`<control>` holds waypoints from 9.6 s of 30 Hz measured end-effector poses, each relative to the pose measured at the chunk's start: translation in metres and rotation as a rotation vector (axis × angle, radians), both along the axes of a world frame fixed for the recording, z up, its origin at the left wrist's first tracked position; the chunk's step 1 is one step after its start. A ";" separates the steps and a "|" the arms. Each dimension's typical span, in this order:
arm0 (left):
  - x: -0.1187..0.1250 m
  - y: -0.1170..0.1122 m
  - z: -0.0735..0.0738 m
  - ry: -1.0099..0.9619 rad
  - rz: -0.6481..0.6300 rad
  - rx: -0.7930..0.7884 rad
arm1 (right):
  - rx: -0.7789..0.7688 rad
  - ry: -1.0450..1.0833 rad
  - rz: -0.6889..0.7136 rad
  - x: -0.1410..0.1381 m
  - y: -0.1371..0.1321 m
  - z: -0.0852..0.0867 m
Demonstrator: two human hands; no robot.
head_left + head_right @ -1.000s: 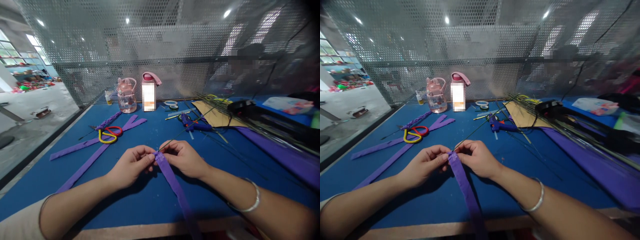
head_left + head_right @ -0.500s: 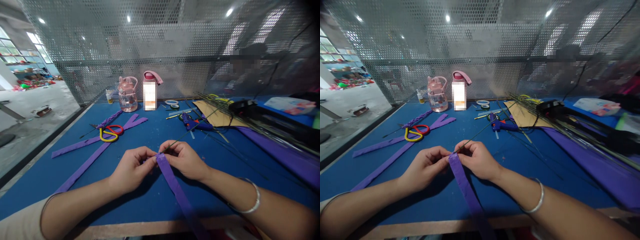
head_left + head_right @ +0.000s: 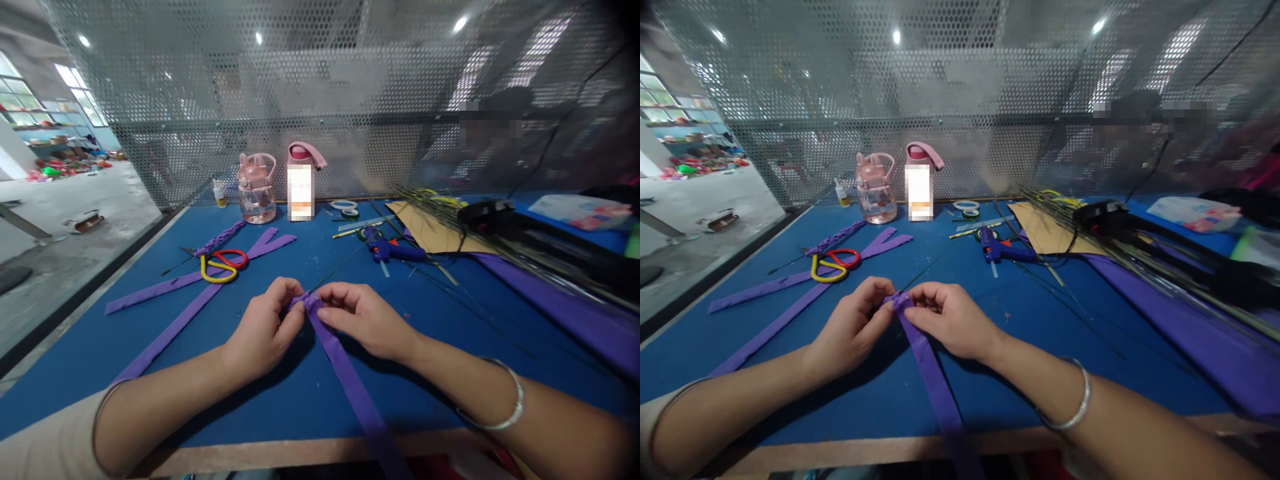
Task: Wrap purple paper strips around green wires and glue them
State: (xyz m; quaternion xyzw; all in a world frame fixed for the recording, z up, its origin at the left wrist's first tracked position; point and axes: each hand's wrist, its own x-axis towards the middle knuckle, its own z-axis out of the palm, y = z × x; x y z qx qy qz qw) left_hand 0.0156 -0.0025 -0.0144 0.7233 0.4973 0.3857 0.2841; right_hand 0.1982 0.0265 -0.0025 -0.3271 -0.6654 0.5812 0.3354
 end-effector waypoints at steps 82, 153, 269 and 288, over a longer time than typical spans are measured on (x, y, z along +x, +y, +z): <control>0.004 0.006 0.011 -0.503 -0.208 -0.493 | -0.102 -0.118 0.134 0.013 0.007 0.001; -0.035 0.056 -0.008 0.085 -0.023 0.135 | 0.204 -0.400 -0.179 0.017 0.045 -0.030; -0.008 0.009 0.000 0.346 -0.070 0.455 | -0.271 0.127 0.089 0.005 0.012 -0.012; -0.007 0.007 0.005 0.167 -0.012 0.211 | 0.113 -0.136 -0.002 0.008 0.016 -0.008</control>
